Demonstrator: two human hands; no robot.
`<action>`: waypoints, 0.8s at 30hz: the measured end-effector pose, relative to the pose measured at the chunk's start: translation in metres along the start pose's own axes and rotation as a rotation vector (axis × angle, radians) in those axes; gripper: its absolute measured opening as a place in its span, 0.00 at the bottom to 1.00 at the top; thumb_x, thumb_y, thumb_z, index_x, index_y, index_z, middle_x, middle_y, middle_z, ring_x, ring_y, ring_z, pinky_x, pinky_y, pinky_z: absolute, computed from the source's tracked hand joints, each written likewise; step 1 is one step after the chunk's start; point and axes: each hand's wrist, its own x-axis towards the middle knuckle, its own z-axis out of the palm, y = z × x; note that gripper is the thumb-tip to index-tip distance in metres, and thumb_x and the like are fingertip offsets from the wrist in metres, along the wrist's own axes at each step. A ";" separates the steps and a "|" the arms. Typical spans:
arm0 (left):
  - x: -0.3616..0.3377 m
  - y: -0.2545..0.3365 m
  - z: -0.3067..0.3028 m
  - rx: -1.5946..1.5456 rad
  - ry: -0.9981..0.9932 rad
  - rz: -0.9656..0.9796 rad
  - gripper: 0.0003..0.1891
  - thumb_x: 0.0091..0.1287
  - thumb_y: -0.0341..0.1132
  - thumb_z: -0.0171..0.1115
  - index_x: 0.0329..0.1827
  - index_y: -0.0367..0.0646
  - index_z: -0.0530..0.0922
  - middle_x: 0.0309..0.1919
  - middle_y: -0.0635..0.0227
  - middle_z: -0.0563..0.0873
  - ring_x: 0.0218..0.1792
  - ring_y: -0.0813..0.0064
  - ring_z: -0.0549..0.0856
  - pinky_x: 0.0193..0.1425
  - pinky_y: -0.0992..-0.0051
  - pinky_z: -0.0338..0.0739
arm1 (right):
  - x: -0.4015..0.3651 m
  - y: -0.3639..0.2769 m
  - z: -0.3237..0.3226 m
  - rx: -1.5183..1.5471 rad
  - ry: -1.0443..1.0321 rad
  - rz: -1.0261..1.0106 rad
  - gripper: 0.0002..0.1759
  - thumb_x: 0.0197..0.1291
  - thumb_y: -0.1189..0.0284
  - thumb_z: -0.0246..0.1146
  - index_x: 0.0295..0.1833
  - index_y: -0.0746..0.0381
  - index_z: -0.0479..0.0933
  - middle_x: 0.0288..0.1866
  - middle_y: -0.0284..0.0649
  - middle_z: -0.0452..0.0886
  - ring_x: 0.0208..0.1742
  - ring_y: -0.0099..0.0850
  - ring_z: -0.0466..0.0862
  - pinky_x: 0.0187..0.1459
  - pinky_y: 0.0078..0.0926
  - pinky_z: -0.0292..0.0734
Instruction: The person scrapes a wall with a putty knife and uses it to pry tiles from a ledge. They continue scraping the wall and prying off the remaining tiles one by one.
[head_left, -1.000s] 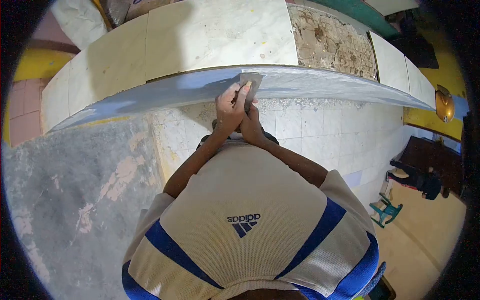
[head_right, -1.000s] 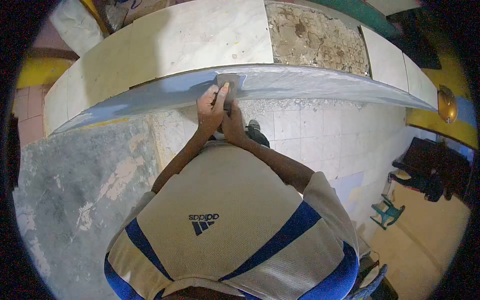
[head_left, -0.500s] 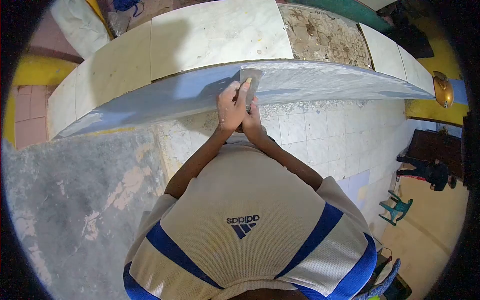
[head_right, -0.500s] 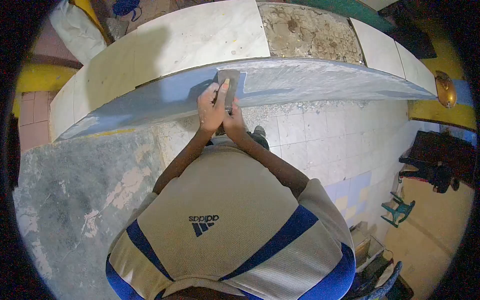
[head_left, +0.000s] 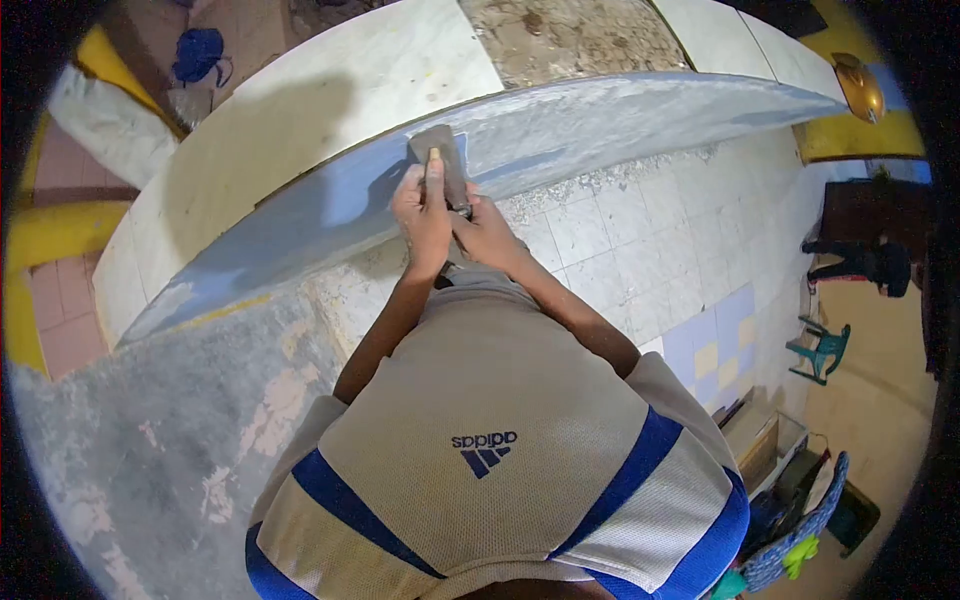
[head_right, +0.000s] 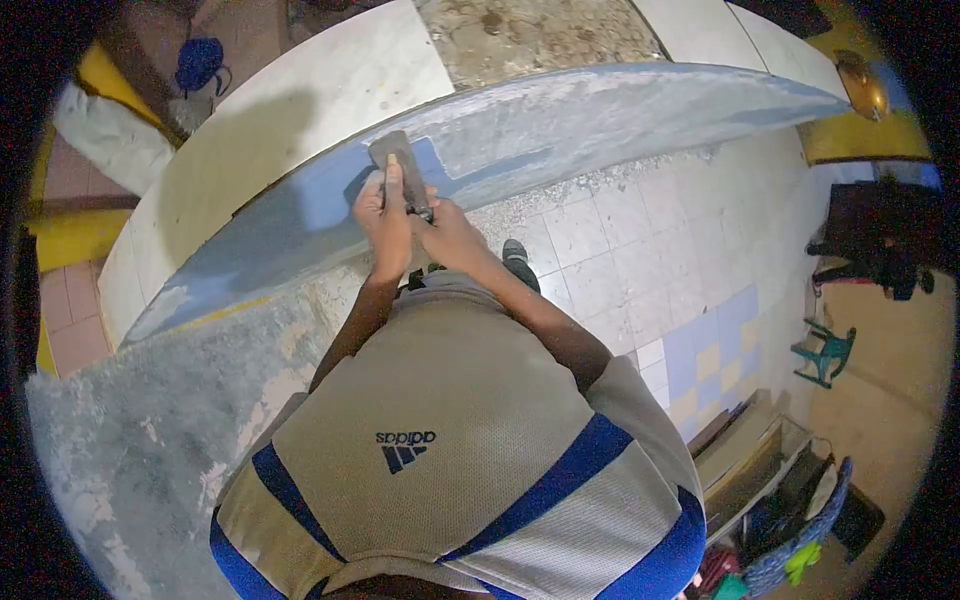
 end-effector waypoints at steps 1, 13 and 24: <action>0.001 0.000 -0.002 0.030 0.003 0.013 0.14 0.81 0.37 0.57 0.37 0.36 0.77 0.26 0.62 0.88 0.26 0.76 0.88 0.30 0.77 0.81 | 0.000 -0.001 0.003 0.013 -0.001 0.023 0.18 0.68 0.66 0.60 0.55 0.68 0.78 0.30 0.46 0.84 0.27 0.31 0.83 0.32 0.33 0.77; 0.003 0.013 -0.017 0.358 0.036 0.042 0.16 0.78 0.36 0.60 0.32 0.34 0.78 0.24 0.61 0.88 0.25 0.73 0.90 0.26 0.76 0.78 | -0.003 -0.001 0.040 0.495 -0.096 0.086 0.07 0.74 0.71 0.57 0.51 0.61 0.71 0.23 0.31 0.74 0.16 0.19 0.70 0.16 0.22 0.58; 0.010 0.008 -0.027 0.341 -0.019 0.024 0.18 0.79 0.42 0.60 0.35 0.34 0.81 0.26 0.60 0.89 0.26 0.75 0.89 0.30 0.77 0.80 | 0.003 -0.004 0.047 0.408 -0.052 -0.008 0.08 0.70 0.77 0.55 0.52 0.66 0.72 0.27 0.34 0.78 0.18 0.19 0.73 0.16 0.21 0.62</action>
